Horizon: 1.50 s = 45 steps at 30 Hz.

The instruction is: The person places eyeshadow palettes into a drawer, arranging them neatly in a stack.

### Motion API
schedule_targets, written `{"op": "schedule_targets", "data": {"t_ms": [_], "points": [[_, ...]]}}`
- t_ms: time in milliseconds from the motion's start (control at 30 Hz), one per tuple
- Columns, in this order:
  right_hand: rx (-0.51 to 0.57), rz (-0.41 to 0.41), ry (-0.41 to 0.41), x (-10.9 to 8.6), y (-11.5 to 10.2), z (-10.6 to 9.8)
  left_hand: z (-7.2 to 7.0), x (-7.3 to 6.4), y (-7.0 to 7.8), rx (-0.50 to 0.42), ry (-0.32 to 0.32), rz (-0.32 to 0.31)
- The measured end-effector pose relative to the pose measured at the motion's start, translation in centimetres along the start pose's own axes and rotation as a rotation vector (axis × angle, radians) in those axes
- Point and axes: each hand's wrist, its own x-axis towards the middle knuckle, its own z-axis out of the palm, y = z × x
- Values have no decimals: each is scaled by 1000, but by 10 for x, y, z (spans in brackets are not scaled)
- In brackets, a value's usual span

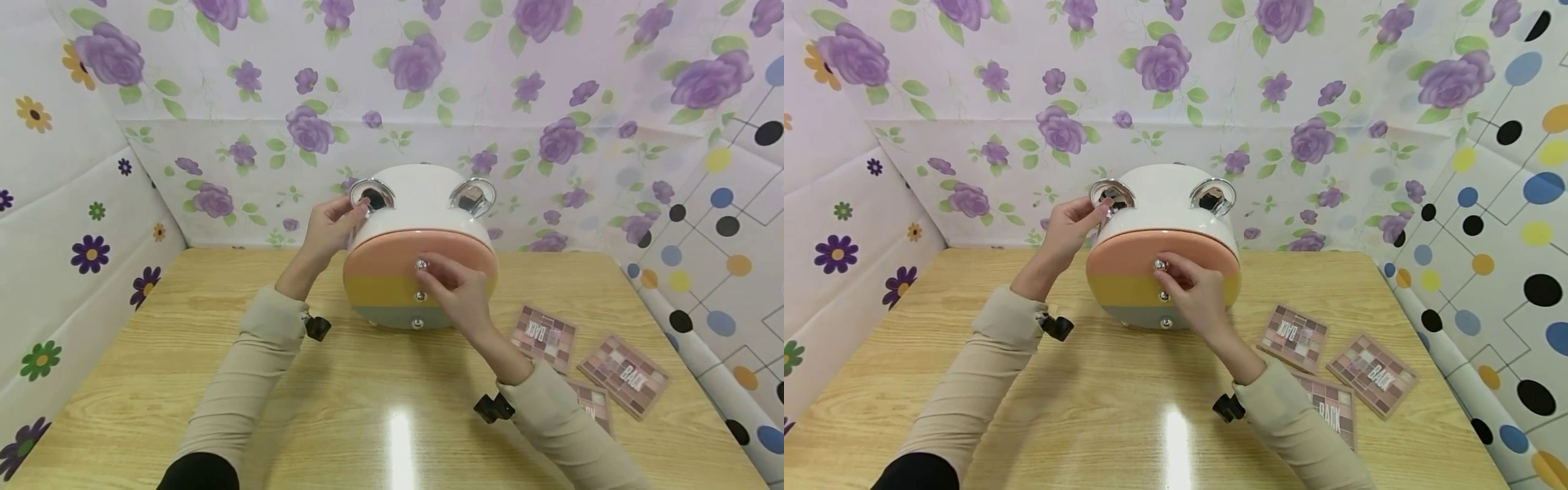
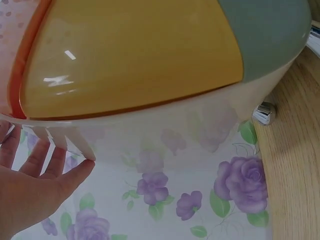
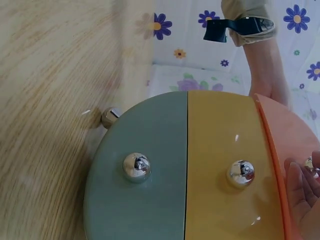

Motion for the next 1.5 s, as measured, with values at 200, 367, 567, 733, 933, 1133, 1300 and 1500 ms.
{"op": "schedule_targets", "data": {"t_ms": [200, 367, 567, 733, 933, 1133, 1300, 1500], "points": [[-9, -26, -1, -8, 7, 0, 1, -1, 0, 20, 13, -23], [-26, -58, 1, -15, 20, 1, 1, 0, 1, 27, 25, -40], [-40, -97, -3, -21, 19, -1, 1, 0, 1, 27, 21, -47], [-64, -103, -12, -27, 15, -3, 1, 0, -1, 24, 17, -43], [-56, -118, -30, -32, 8, -4, 1, 0, -2, 18, 32, -48], [-55, -127, -38, -38, 1, -4, 1, 0, -1, 20, 30, -33], [-73, -149, -34, -40, -3, -5, 1, 0, 0, 19, 29, -31], [-79, -140, -54, -46, -8, -7, 2, 0, 0, 20, 28, -23]]}}
